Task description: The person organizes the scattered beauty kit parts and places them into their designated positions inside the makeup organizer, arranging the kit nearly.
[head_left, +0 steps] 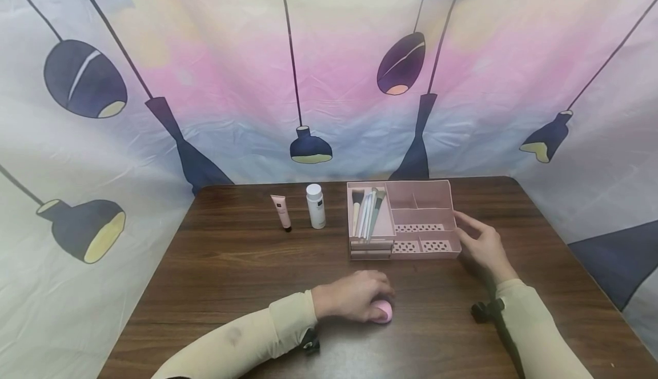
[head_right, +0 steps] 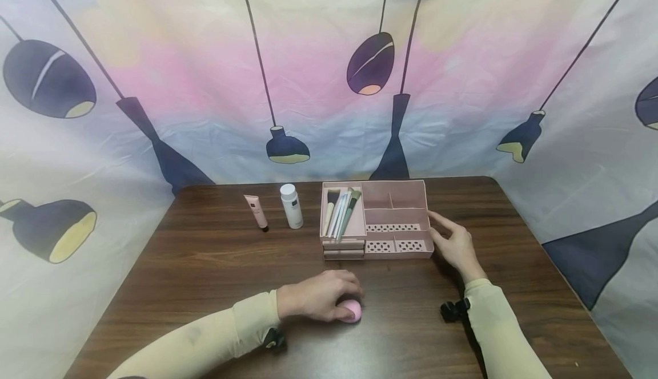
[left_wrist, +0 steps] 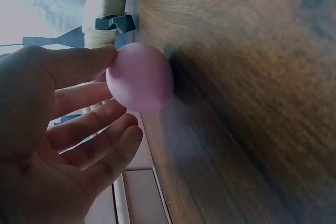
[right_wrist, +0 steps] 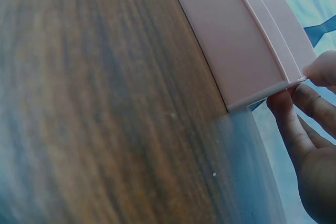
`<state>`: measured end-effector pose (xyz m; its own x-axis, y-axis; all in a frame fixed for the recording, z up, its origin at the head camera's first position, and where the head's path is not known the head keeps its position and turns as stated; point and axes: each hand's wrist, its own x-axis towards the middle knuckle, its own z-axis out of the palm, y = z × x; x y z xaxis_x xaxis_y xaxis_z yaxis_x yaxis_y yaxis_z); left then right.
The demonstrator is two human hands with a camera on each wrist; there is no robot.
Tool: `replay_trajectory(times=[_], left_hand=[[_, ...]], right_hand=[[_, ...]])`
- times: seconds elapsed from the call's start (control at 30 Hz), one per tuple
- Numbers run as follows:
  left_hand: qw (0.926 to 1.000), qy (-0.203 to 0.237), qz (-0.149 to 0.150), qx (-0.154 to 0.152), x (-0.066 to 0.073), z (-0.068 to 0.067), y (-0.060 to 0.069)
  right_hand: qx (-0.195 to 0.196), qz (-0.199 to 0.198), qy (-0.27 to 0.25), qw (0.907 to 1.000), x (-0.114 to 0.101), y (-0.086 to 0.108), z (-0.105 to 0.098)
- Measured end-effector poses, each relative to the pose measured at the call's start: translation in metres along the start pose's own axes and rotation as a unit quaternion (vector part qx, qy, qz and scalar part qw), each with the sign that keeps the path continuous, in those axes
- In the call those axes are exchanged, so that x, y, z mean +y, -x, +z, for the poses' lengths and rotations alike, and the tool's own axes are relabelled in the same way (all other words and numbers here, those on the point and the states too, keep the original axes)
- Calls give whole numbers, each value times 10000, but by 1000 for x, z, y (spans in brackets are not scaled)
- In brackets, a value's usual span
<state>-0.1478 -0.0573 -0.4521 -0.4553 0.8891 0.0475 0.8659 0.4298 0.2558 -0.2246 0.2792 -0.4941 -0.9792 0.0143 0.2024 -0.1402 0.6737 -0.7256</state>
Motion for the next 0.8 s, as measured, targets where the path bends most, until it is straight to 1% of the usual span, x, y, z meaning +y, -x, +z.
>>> replay_trajectory(times=[0.2, 0.43, 0.67, 0.8], left_hand=[[9999, 144, -1, -12, 2, 4, 2], [9999, 117, 100, 78, 4, 10, 5], [9997, 189, 116, 141, 7, 17, 7], [9994, 275, 147, 169, 6, 20, 8]], right_hand=[[-26, 29, 22, 10000, -1, 0, 0], [-5, 41, 26, 10000, -1, 0, 0], [-79, 133, -152, 9998, 0, 0, -1], [-64, 124, -147, 9998, 0, 0, 0]])
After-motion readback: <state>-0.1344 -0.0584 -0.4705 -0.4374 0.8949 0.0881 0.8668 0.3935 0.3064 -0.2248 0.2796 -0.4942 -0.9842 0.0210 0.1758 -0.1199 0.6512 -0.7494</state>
